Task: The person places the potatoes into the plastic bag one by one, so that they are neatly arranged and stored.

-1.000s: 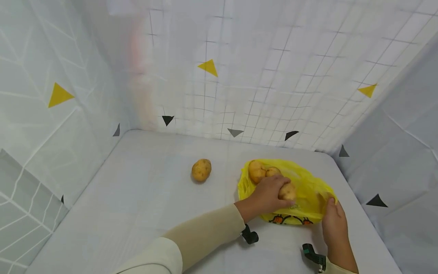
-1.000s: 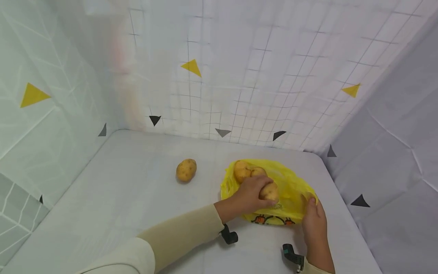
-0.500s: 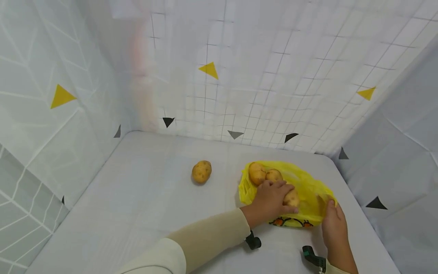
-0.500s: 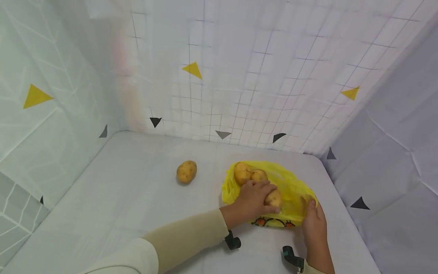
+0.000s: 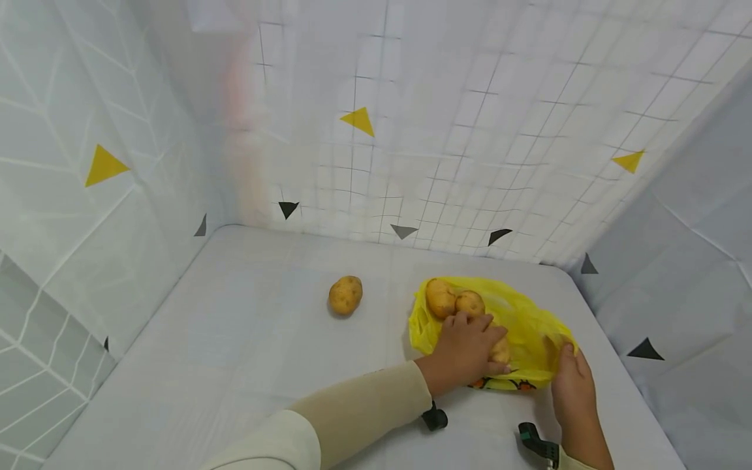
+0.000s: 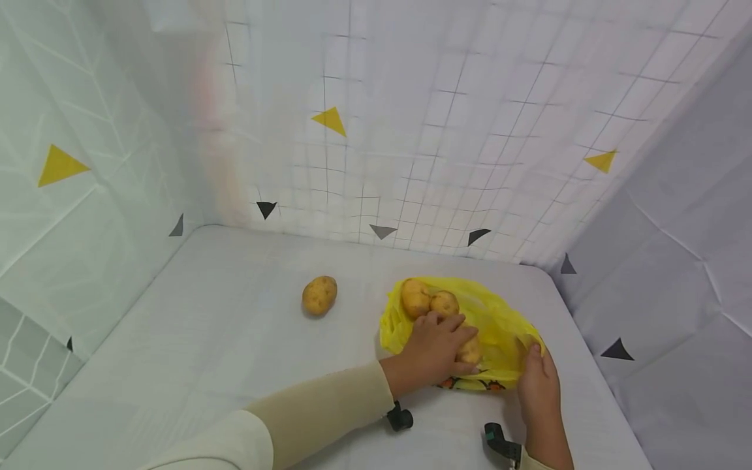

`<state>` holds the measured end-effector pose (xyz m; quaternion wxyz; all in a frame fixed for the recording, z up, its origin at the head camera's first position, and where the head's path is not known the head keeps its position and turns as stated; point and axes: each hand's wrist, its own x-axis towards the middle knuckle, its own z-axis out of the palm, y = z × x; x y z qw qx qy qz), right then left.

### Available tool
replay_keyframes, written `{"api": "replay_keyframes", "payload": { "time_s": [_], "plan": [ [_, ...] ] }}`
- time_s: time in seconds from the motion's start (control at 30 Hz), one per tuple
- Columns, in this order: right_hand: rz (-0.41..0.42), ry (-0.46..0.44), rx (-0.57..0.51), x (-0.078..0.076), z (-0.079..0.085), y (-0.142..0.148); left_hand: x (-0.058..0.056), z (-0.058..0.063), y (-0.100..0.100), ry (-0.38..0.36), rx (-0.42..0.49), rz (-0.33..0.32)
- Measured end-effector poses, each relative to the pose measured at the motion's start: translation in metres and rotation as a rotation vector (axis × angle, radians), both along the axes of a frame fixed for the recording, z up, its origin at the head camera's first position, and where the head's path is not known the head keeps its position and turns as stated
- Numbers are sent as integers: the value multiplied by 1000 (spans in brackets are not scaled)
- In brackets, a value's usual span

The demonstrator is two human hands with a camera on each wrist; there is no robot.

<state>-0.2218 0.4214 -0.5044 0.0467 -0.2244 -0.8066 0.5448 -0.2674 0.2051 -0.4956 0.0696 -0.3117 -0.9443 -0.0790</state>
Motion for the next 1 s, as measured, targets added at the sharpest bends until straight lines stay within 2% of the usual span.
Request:
{"api": "replay_keyframes", "payload": {
  "time_s": [0.23,0.5,0.73,1.0],
  "plan": [
    [21,1,-10,1,1,-1,0,0,0,22,-63,-4],
    [28,-19,-17,1,4,-1,-6,1,1,-43,-87,-14],
    [20,-28,-11,0,4,-1,-7,9,-2,-150,-113,-42],
    [8,-22,-22,0,2,-1,-10,10,-5,-135,-145,-72]
  ]
}}
